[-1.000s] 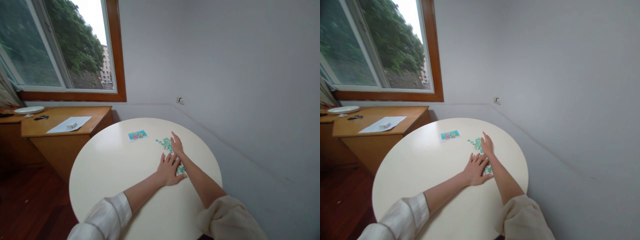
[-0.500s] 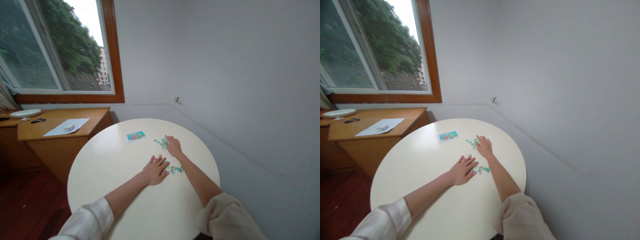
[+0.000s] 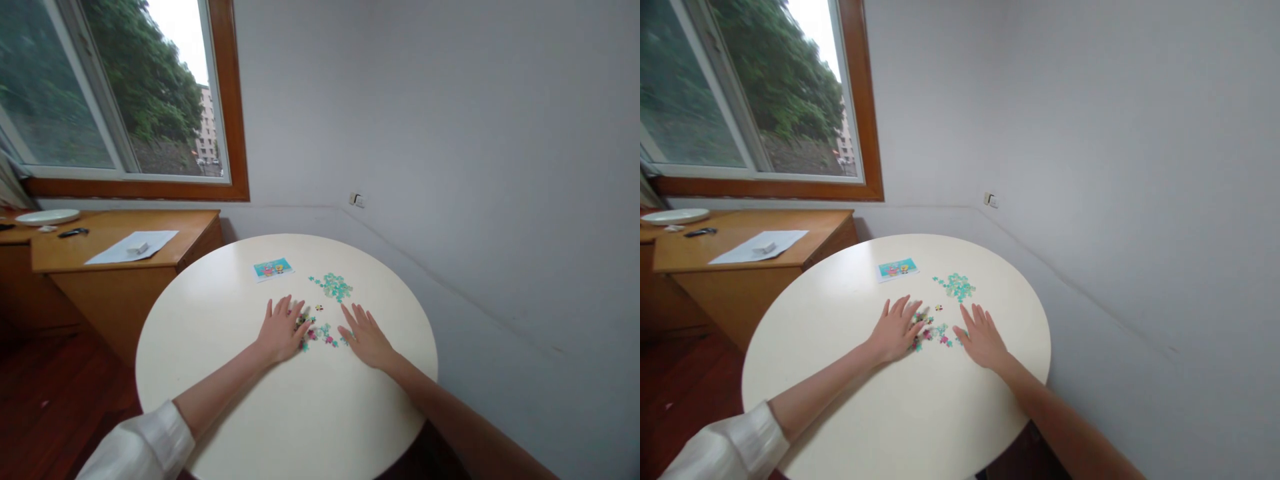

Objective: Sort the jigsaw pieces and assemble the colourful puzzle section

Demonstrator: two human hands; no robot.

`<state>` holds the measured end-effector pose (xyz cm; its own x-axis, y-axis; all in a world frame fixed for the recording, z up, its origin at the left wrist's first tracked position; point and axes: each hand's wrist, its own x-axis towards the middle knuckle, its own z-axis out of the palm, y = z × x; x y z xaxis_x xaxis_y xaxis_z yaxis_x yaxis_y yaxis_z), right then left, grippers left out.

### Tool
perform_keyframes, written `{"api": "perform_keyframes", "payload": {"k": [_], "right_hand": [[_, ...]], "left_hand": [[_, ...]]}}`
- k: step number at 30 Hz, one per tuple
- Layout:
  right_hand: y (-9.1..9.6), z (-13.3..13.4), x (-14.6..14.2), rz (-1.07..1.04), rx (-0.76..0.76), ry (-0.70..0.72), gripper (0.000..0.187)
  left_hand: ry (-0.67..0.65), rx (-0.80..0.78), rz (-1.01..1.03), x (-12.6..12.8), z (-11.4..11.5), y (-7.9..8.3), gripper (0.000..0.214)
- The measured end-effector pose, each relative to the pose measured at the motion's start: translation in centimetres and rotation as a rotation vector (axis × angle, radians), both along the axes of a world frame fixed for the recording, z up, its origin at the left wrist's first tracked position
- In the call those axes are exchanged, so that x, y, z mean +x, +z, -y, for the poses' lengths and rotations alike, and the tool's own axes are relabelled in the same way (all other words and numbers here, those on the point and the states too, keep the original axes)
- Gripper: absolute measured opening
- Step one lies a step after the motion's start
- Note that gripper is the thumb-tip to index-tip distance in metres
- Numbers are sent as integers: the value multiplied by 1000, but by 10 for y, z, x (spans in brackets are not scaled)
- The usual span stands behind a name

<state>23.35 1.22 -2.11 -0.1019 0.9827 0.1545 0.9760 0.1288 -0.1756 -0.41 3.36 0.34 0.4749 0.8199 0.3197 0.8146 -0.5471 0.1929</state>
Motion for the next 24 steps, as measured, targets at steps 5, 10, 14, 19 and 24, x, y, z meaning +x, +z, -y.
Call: {"api": "perform_keyframes", "payload": {"k": [5,10,14,19,24], "right_hand": [[-3,-8,-49,10,-49,81,71],[2,-29,-90,-16,-77,201,67],[14,-58,-85,-88,2,216,58],[32,-118,-66,75,93,73,47],[18,-150,-57,222,16,63,43]], "left_hand": [[58,-85,-2,-16,-2,-19,59],[41,-59,84,-19,-7,-28,56],[49,-53,137,-18,-9,-27,58],[57,-74,127,-17,-5,-22,58],[70,-76,125,-18,-4,-21,59]]}}
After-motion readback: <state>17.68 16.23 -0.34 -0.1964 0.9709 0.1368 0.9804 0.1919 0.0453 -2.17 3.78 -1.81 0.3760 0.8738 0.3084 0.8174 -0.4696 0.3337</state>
